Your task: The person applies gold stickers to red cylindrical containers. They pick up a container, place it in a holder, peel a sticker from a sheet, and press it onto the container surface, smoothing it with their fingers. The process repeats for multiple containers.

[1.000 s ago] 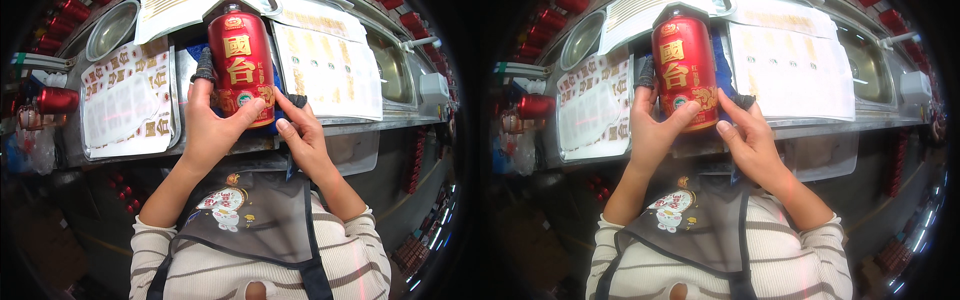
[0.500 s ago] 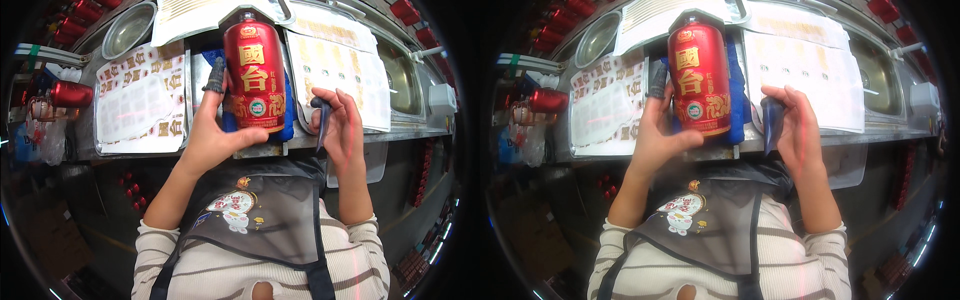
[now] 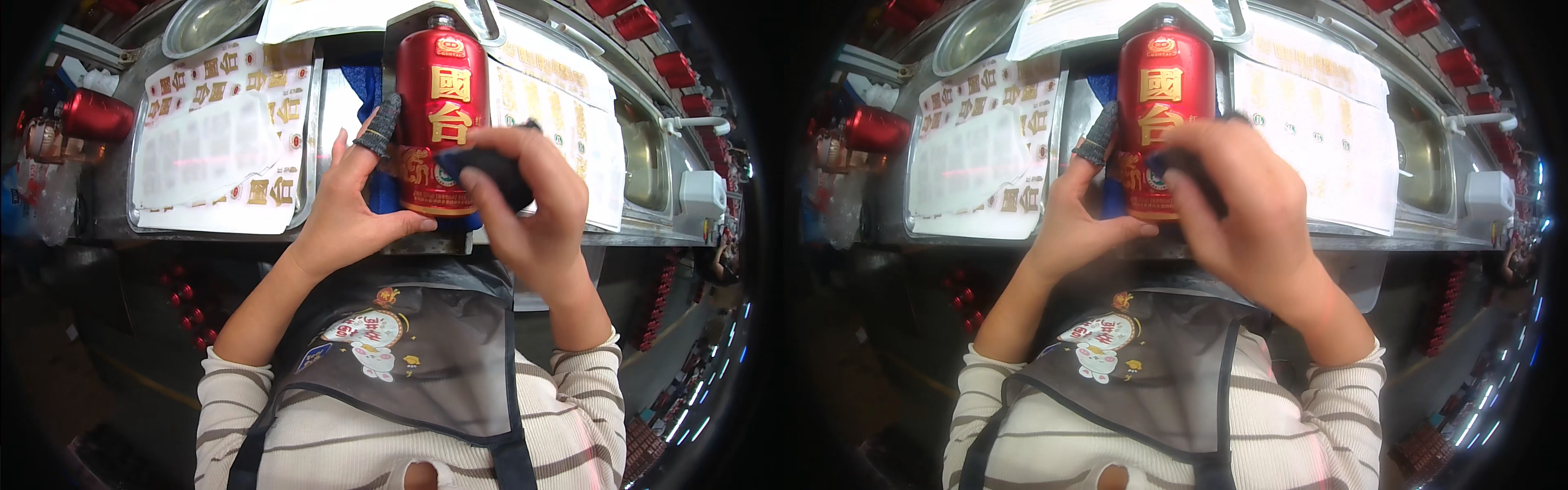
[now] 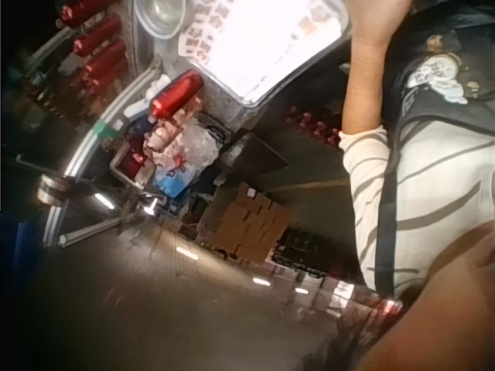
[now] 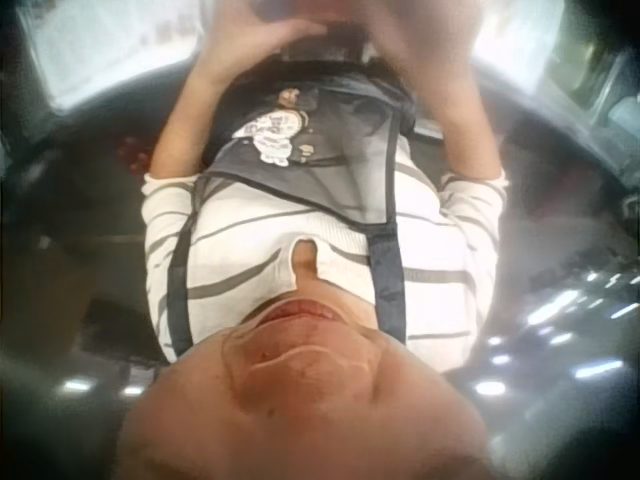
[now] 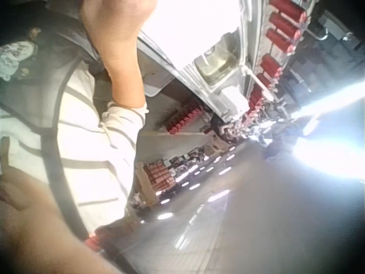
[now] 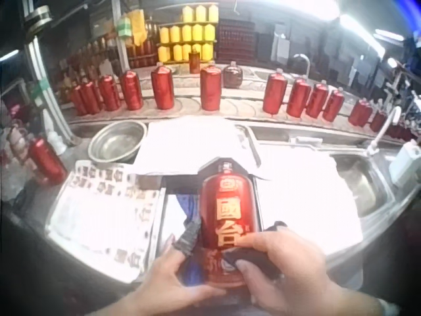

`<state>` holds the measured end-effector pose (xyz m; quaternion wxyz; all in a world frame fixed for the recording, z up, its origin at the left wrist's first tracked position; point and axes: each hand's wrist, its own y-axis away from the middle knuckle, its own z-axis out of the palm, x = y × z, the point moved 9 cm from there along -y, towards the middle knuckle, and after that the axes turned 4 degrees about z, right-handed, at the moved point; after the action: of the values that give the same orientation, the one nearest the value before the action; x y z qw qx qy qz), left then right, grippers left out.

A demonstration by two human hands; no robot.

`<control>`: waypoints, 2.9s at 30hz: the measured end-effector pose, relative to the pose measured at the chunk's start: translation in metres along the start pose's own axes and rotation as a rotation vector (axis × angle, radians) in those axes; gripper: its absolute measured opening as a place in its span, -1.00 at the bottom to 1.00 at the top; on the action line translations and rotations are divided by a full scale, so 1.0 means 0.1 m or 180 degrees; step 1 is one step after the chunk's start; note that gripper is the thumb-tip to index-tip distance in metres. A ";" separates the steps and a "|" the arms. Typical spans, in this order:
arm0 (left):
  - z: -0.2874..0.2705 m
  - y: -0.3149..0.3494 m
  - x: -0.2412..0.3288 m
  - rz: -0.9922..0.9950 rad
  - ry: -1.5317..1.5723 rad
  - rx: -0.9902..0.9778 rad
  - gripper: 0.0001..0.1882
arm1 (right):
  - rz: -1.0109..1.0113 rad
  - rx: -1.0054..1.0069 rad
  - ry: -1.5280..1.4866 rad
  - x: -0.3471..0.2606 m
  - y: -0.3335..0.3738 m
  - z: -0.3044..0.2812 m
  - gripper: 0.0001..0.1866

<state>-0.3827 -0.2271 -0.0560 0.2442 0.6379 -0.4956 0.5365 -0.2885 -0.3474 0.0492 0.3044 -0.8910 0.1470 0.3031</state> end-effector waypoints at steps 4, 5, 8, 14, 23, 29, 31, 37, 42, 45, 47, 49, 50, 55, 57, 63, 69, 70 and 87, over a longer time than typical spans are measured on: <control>0.03 0.01 0.02 0.0196 -0.0190 0.0014 -0.09 | -0.0502 0.0060 0.0597 -0.16 0.05 -0.05 -0.63; 0.04 0.01 0.03 0.0345 -0.0426 0.0011 -0.12 | -0.0767 -0.0093 0.0671 -0.23 0.13 0.01 -0.60; 0.05 0.00 0.08 0.0785 -0.0838 0.0350 -0.33 | -0.1013 -0.0543 0.0500 -0.33 0.49 0.09 -0.54; 0.04 0.01 0.30 0.0998 -0.1214 0.0504 -0.33 | -0.0613 0.0054 0.0861 -0.31 0.63 0.11 -0.53; 0.08 0.02 0.34 0.1153 -0.1372 0.0530 -0.17 | -0.0581 0.0407 0.0434 -0.34 0.66 0.08 -0.53; 0.14 0.00 0.18 0.0933 -0.1174 0.0007 -0.12 | 0.0602 0.0650 -0.0212 0.00 0.58 0.05 -0.67; 0.10 0.00 0.13 0.0809 -0.1052 0.0082 -0.22 | 0.1478 0.0886 -0.0944 0.34 0.64 0.06 -0.72; 0.13 -0.01 0.04 0.0629 -0.1349 -0.0151 -0.23 | 0.2492 0.1222 -0.1993 0.77 0.99 -0.01 -0.80; 0.15 0.00 0.03 0.0477 -0.1463 -0.0321 -0.07 | 0.1339 0.1014 -0.0990 0.35 0.43 0.11 -0.82; 0.13 -0.01 0.04 0.0498 -0.1457 -0.0278 -0.08 | 0.2243 0.0963 -0.1266 0.94 0.72 0.05 -0.83; 0.14 -0.03 0.07 0.0559 -0.1563 -0.0327 -0.10 | 0.2515 0.0938 -0.1458 1.13 0.85 0.04 -0.83; 0.13 -0.06 0.14 0.0553 -0.1716 -0.0217 -0.13 | 0.2536 0.1314 -0.2120 1.08 0.89 0.01 -0.82; 0.14 -0.07 0.12 0.0523 -0.1730 -0.0203 -0.14 | 0.2483 0.1292 -0.2092 0.99 0.78 -0.08 -0.82; 0.14 -0.10 0.10 0.0282 -0.1028 -0.0095 -0.17 | 0.2735 0.0969 -0.2792 1.11 0.83 0.33 -0.87; 0.11 -0.10 -0.03 0.0066 -0.0526 -0.0111 -0.17 | 0.2849 0.0837 -0.2848 1.13 0.85 0.36 -0.88; 0.09 0.00 -0.25 -0.0883 0.1036 -0.0086 -0.08 | 0.3048 0.0520 -0.2390 1.07 0.83 0.39 -0.88; 0.03 -0.07 -0.07 -0.0470 0.0273 -0.0132 -0.06 | 0.2516 0.1138 -0.2827 0.93 0.75 0.15 -0.87; 0.04 -0.08 -0.02 -0.0358 -0.0046 -0.0167 -0.08 | 0.2566 0.1025 -0.2438 0.96 0.79 0.19 -0.87; 0.19 -0.17 -0.01 -0.0573 0.1066 0.0397 -0.27 | 0.1764 0.1465 -0.1190 0.62 0.79 -0.02 -0.72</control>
<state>-0.3595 -0.2361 -0.0595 0.3302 0.5954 -0.3548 0.6407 -0.2747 -0.4147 -0.0242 0.4241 -0.6557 0.3878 0.4897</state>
